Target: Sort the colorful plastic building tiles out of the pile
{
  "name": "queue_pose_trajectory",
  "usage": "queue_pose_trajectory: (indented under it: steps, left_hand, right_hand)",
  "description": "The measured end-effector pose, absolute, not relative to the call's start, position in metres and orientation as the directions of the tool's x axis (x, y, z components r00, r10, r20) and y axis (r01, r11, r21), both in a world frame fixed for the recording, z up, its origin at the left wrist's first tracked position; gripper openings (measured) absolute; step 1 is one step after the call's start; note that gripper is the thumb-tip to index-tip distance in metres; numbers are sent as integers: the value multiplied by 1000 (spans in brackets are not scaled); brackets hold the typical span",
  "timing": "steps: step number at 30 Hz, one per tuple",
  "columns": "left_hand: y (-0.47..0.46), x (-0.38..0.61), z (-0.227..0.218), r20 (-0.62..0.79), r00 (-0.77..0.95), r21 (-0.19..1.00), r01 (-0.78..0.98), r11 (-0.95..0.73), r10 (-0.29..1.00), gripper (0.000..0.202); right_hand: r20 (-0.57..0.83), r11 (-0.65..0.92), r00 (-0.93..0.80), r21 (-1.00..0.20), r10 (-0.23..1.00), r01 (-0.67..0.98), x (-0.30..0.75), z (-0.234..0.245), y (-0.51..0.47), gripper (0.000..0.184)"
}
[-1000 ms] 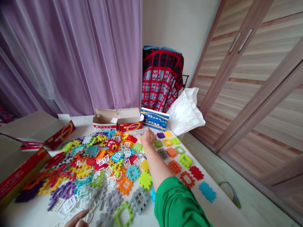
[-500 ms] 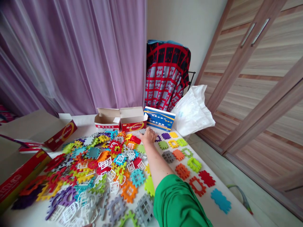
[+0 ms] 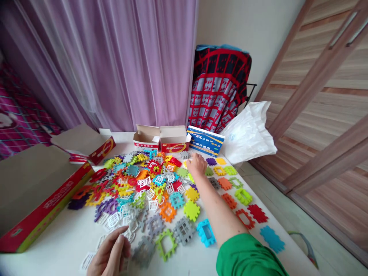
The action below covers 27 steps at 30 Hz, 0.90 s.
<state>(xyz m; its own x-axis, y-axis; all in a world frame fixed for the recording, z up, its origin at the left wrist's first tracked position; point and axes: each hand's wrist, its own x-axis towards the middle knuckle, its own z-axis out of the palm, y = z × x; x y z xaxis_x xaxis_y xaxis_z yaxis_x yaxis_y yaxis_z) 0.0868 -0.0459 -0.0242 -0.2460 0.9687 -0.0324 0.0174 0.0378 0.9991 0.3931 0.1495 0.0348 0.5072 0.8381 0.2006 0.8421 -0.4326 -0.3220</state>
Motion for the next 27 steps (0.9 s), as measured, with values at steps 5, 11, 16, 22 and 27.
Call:
queue_pose_trajectory:
  steps: [5, 11, 16, 22, 27]
  left_hand:
    - [-33, 82, -6, 33, -300, 999, 13, -30, 954, 53]
    - [-7, 52, 1, 119, -361, 991, 100, -89, 925, 49]
    - [24, 7, -2, 110, -504, 993, 91, -74, 857, 50]
    - [32, -2, -9, 51, -503, 997, -20, -70, 863, 54]
    - [31, -1, -12, 15, -496, 999, -29, -34, 868, 57]
  right_hand:
    - [248, -286, 350, -259, 904, 923, 379, 44, 115, 29]
    - [286, -30, 93, -218, 954, 975, 335, 50, 88, 22]
    - [248, 148, -94, -208, 964, 967, 276, 53, 87, 24]
    - [183, 249, -206, -252, 961, 935, 203, 48, 122, 45]
    - [153, 200, -158, -314, 975, 928, 178, 36, 152, 47]
